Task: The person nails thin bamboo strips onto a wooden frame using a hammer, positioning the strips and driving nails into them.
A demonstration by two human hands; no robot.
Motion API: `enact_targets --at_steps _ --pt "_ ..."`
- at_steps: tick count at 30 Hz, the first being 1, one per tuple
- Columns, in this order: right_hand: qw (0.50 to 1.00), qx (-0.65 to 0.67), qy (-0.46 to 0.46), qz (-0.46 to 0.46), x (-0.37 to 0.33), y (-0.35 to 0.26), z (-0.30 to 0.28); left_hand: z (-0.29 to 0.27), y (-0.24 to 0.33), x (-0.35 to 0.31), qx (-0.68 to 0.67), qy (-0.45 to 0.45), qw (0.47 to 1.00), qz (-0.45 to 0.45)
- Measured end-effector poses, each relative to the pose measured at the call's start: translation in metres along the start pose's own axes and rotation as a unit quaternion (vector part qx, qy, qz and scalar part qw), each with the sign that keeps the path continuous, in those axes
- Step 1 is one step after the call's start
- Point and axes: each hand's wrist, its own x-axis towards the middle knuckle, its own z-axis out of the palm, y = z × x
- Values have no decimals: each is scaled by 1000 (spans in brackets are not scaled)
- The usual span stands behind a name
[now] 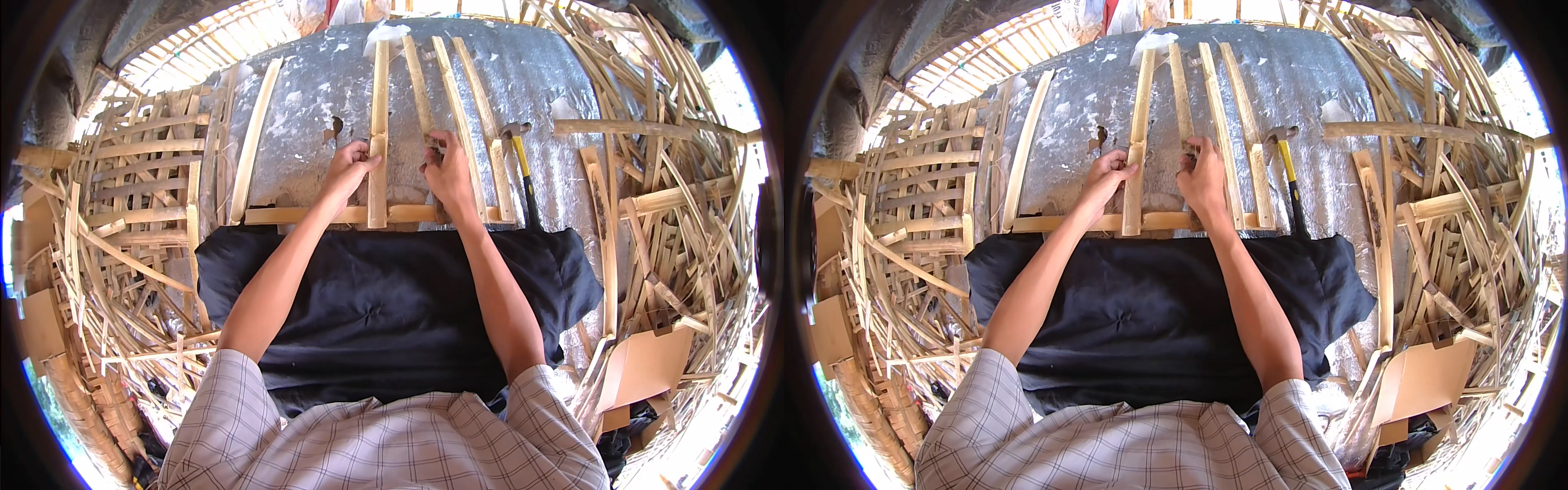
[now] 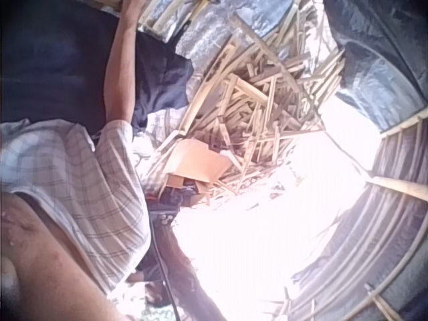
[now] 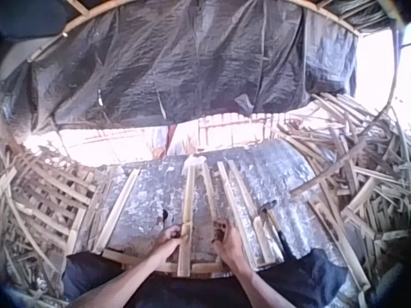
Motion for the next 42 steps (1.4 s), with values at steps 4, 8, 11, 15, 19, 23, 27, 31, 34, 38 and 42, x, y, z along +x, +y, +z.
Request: enact_targets --at_steps 4,8,11,15,19,23,27,31,34,38,42 --pt "1000 16 -2 9 2 3 -1 1 1 2 -5 -11 1000 -19" --pt "1000 28 -4 14 1 3 -5 2 4 1 -2 -15 1000 -19" --pt "1000 13 -18 12 2 -2 -2 -3 -1 1 -18 -2 1000 -9" --pt "995 53 -52 69 1 -14 -9 2 9 -3 -21 -11 1000 -11" --pt "999 30 -28 8 3 -6 -7 14 24 -8 -31 -37 999 2" --pt "999 36 -34 2 2 -5 -2 14 14 -1 41 -46 998 26" --pt "999 -4 -39 -20 1 -2 -2 15 10 2 30 -31 999 28" --pt "999 -7 -39 -17 0 -3 -3 15 8 2 24 -29 999 26" --pt "999 -3 -31 -3 -1 -7 -3 15 4 4 3 -26 999 26" --pt "998 -37 -27 -33 -4 -17 -7 17 5 5 -7 -25 1000 12" --pt "993 -83 -1 -83 -9 -21 -7 20 -1 7 -14 -14 999 26"
